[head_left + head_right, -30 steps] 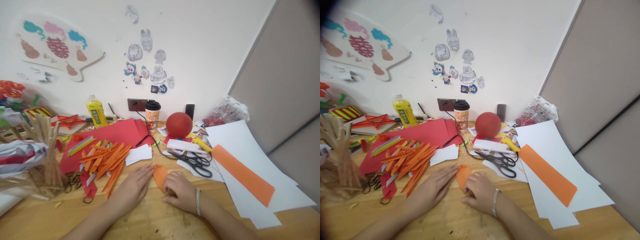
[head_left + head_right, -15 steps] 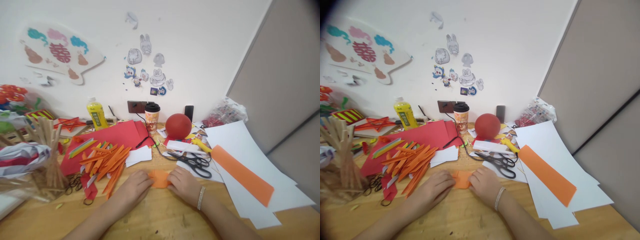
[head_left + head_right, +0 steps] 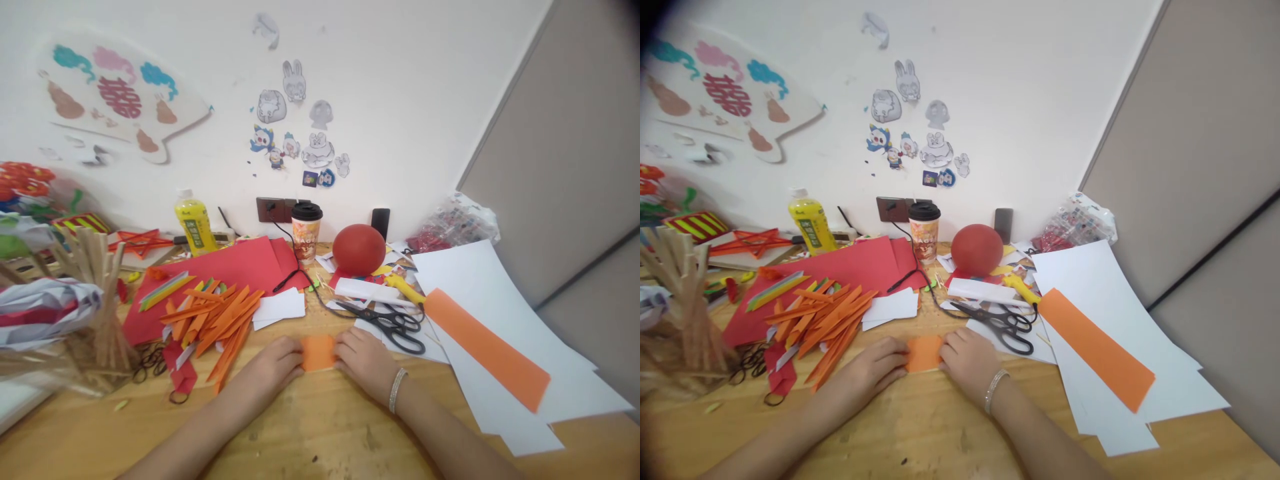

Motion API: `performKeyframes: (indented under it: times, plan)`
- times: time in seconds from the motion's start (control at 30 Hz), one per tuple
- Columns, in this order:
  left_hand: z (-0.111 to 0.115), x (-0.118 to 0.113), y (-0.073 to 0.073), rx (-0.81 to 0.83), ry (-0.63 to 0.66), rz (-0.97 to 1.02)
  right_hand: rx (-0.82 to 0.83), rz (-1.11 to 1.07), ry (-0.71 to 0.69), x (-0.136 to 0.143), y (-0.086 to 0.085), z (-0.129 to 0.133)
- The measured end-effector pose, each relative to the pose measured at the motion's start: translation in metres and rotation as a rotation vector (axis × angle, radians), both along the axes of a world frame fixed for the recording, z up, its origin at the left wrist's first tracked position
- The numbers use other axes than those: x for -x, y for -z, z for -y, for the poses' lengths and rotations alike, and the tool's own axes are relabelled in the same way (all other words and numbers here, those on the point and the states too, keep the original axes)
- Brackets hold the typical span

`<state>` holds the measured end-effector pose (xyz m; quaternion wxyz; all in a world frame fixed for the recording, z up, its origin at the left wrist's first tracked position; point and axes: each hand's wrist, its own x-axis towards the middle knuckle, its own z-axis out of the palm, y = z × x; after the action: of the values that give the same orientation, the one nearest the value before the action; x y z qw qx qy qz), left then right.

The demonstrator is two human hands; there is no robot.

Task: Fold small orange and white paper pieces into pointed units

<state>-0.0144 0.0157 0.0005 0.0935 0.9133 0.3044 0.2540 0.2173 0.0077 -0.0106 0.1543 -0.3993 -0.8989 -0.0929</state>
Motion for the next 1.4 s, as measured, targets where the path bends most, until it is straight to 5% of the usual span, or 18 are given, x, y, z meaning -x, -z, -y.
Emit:
performKeyframes:
  times: [0.3, 0.63, 0.77, 0.9, 1.07, 1.4]
  plan:
    - [0.002, -0.001, 0.004, -0.154, -0.004, -0.045, -0.035, -0.185, 0.039, 0.006, 0.006, -0.001]
    - [0.004, -0.005, -0.002, 0.080, -0.105, 0.000, -0.104, -0.163, 0.025, 0.007, 0.007, -0.001]
    - [0.006, -0.005, -0.001, -0.069, -0.069, -0.068, -0.137, -0.129, 0.008, 0.006, 0.009, -0.001]
    - [0.004, -0.006, 0.003, -0.180, -0.080, -0.091, 0.052, -0.296, 0.066, 0.006, 0.002, 0.003]
    - [0.002, -0.006, 0.003, 0.009, -0.145, -0.009, 0.310, -0.501, 0.237, 0.009, -0.004, 0.007]
    - [0.003, -0.015, -0.003, 0.119, -0.267, -0.048, 0.339, -0.507, 0.398, 0.017, -0.004, 0.008]
